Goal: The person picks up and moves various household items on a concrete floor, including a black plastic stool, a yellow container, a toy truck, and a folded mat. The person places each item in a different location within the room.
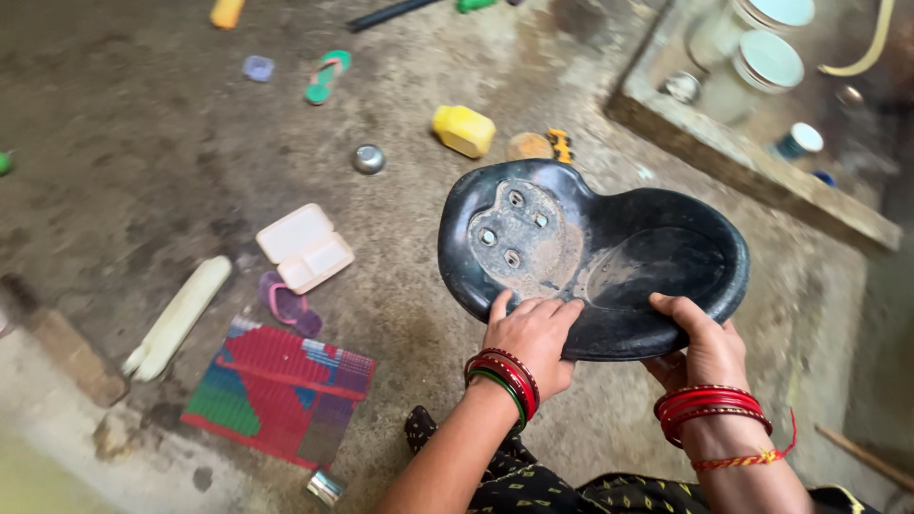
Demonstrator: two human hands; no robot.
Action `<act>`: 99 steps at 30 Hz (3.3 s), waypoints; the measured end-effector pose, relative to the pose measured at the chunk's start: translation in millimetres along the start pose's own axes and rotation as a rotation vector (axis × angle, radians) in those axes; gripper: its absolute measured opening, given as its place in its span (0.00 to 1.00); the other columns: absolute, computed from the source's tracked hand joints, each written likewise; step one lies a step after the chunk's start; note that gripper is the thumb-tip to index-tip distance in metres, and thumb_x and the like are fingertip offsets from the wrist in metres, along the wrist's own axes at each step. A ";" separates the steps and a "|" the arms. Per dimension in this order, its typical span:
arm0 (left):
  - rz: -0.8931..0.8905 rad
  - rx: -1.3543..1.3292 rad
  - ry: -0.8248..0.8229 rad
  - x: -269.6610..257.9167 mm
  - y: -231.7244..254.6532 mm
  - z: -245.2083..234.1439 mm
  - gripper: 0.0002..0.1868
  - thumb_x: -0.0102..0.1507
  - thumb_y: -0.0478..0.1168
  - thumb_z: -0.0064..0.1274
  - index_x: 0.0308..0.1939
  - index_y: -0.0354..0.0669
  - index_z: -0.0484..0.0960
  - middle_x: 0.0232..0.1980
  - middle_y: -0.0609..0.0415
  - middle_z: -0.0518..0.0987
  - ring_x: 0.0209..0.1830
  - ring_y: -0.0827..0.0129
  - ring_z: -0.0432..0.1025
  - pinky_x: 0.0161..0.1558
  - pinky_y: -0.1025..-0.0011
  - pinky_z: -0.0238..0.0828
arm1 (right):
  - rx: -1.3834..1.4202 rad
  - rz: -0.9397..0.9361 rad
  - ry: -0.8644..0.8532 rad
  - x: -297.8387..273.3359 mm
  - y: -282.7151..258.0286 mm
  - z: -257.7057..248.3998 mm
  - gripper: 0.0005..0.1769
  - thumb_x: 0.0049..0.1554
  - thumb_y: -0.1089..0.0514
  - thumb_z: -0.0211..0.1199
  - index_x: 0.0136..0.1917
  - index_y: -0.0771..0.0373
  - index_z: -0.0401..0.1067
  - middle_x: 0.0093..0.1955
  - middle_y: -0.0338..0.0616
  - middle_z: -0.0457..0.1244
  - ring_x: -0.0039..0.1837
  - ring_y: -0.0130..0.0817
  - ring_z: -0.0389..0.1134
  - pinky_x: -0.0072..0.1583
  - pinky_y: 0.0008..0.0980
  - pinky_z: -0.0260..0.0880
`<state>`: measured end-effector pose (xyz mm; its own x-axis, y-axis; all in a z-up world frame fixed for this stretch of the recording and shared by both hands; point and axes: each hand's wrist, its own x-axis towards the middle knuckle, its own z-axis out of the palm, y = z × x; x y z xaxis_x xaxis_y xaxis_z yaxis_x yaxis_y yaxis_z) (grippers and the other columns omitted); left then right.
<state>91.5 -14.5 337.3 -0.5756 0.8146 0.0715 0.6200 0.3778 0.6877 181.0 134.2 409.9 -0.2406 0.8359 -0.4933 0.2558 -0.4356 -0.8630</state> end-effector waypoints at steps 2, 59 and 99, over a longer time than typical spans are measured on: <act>0.041 0.000 -0.066 1.9 1.0 7.7 0.40 0.48 0.40 0.65 0.65 0.47 0.73 0.62 0.50 0.77 0.67 0.57 0.67 0.70 0.47 0.50 | 0.021 0.004 0.042 -1.9 5.0 -9.9 0.24 0.49 0.59 0.68 0.59 0.59 0.68 0.51 0.41 0.66 0.49 0.39 0.73 0.51 0.43 0.80; 1.106 0.008 -0.992 -59.1 288.7 265.0 0.37 0.51 0.38 0.61 0.67 0.48 0.72 0.64 0.51 0.77 0.66 0.61 0.69 0.68 0.55 0.58 | 0.751 0.044 1.171 -135.1 140.3 -384.7 0.27 0.49 0.61 0.68 0.62 0.57 0.66 0.55 0.43 0.68 0.52 0.37 0.75 0.48 0.41 0.81; 1.199 -0.043 -1.230 -244.1 457.7 449.3 0.45 0.50 0.68 0.62 0.63 0.42 0.80 0.57 0.43 0.82 0.57 0.53 0.76 0.59 0.58 0.71 | 0.977 0.150 1.345 -215.2 268.4 -636.8 0.29 0.46 0.58 0.70 0.61 0.55 0.71 0.55 0.39 0.67 0.52 0.40 0.72 0.50 0.40 0.77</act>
<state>755.4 157.3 310.0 0.8915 0.4526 -0.0185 0.3401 -0.6418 0.6873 897.7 50.0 353.9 0.7852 0.2162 -0.5802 -0.5657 -0.1306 -0.8142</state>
